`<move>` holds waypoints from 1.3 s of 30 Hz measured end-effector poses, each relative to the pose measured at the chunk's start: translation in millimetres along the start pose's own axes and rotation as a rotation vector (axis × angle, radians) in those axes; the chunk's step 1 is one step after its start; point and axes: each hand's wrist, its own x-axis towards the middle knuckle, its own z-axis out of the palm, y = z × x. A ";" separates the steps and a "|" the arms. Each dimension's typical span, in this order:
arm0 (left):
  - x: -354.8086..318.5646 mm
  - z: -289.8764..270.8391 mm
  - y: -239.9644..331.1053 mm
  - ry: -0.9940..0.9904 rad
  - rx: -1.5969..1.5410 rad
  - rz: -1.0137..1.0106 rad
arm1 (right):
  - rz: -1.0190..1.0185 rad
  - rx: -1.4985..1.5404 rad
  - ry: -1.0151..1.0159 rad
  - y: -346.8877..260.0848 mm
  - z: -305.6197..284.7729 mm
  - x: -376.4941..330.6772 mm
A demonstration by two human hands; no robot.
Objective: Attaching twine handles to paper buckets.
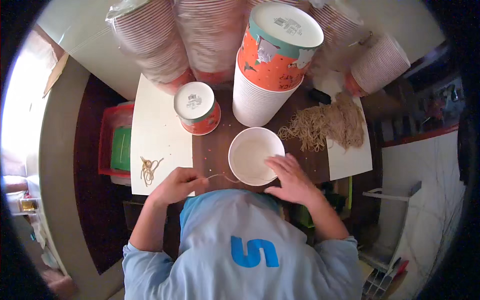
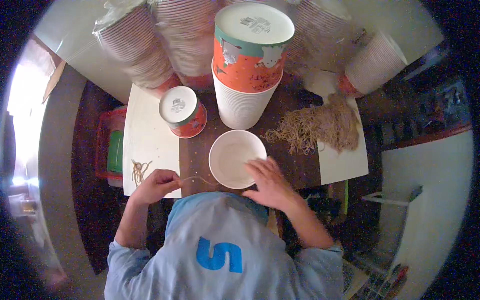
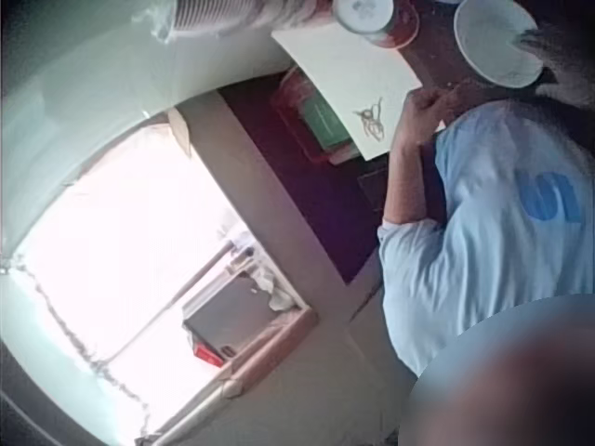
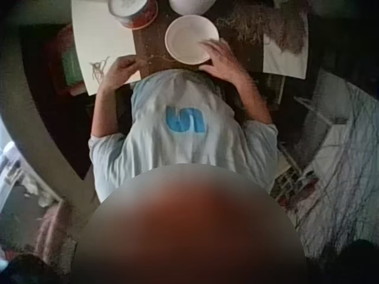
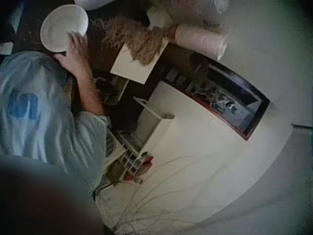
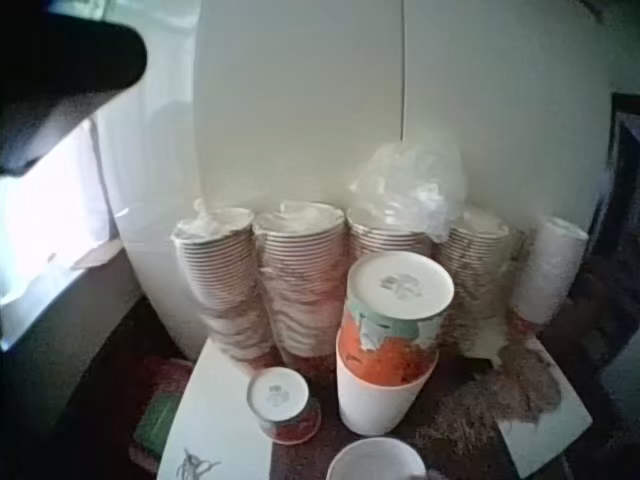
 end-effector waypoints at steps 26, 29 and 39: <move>45.8 28.3 21.9 -0.280 -0.392 -0.215 | -0.081 0.472 0.162 -50.0 5.3 49.9; 56.8 28.2 18.1 -0.364 -0.262 -0.101 | -0.077 0.834 0.039 -49.8 23.9 60.3; 52.5 17.1 7.4 -0.375 -0.730 -0.346 | 0.118 0.682 0.236 -28.2 28.2 55.7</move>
